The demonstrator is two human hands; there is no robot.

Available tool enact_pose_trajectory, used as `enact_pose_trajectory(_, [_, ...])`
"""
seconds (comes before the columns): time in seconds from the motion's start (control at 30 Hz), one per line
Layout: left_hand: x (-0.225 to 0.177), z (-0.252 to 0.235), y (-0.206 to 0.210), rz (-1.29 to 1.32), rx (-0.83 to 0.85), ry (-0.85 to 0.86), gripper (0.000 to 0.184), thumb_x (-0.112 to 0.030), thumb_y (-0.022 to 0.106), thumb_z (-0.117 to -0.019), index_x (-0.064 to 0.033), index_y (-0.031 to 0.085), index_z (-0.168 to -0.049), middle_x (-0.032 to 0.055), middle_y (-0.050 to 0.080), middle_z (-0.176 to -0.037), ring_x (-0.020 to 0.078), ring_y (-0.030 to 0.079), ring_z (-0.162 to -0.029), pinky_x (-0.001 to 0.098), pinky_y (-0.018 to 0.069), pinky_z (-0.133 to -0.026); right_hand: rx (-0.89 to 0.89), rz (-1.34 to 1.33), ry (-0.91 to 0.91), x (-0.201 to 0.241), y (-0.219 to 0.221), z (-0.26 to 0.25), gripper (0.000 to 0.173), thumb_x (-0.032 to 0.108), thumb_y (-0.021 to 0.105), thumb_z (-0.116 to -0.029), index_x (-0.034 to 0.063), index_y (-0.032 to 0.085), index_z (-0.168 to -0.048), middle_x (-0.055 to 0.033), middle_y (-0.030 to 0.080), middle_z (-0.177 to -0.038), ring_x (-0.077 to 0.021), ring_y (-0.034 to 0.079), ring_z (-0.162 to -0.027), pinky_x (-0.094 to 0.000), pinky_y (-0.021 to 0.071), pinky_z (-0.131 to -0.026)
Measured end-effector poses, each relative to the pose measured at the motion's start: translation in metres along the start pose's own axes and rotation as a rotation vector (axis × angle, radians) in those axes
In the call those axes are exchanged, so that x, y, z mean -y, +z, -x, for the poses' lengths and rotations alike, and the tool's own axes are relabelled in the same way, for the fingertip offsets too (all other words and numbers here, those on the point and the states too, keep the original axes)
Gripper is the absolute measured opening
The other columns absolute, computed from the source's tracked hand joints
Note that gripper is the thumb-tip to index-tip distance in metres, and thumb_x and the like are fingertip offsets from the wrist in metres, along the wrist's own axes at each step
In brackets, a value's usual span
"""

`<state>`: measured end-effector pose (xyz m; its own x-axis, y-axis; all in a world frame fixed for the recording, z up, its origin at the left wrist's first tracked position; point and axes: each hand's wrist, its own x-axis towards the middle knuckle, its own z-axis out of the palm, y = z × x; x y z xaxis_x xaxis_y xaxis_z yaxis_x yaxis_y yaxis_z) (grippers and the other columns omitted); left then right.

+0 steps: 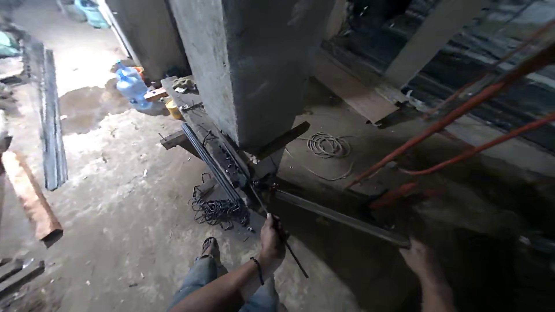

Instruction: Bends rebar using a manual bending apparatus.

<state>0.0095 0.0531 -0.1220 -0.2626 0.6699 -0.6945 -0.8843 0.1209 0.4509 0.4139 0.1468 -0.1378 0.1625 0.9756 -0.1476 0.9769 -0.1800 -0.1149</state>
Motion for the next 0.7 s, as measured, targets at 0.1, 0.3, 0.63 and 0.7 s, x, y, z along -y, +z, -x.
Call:
enact_pose_trajectory(0.1, [0.002,0.005,-0.018,-0.064,0.109,-0.082,0.046,-0.042,0.027,-0.1128,-0.0117,0.05,-0.088,-0.0018,0.044,-0.059,0.0109,0.044,-0.046,0.0259,0.0432,-0.046,-0.035,0.047,0.045,0.001,0.005,0.026,0.038,0.009,0.075,-0.0915,-0.0051,0.066,-0.125,-0.0334,0.062,-0.13,-0.0532,0.051,-0.131,-0.0682,0.0349,-0.112])
enact_pose_trajectory(0.3, [-0.034,0.01,-0.067,-0.2,0.195,-0.165,0.041,-0.037,0.03,-0.1134,-0.0099,0.049,-0.089,-0.0027,0.041,-0.056,0.0077,0.039,-0.04,0.021,0.036,-0.038,-0.081,0.029,0.264,0.008,0.035,0.152,0.039,0.017,0.077,-0.0911,-0.0041,0.067,-0.122,-0.0319,0.063,-0.13,-0.0526,0.052,-0.13,-0.0691,0.0338,-0.113])
enact_pose_trajectory(0.63, [-0.199,-0.031,-0.145,-0.759,0.539,-0.46,0.037,-0.035,0.037,-0.1124,-0.0075,0.054,-0.095,-0.0007,0.047,-0.062,0.009,0.045,-0.045,0.0228,0.042,-0.041,-0.16,-0.129,0.789,0.18,0.117,0.462,0.047,0.02,0.066,-0.0994,-0.0076,0.057,-0.136,-0.0361,0.057,-0.136,-0.0529,0.051,-0.132,-0.0663,0.0361,-0.113])
enact_pose_trajectory(0.7, [-0.232,-0.051,-0.149,-0.86,0.631,-0.487,0.035,-0.034,0.038,-0.1122,-0.0062,0.055,-0.098,-0.0006,0.048,-0.062,0.0091,0.046,-0.046,0.023,0.0431,-0.042,-0.181,-0.142,0.877,0.245,0.132,0.512,0.047,0.02,0.064,-0.1005,-0.0077,0.056,-0.138,-0.0365,0.057,-0.136,-0.0529,0.053,-0.131,-0.0671,0.0375,-0.112])
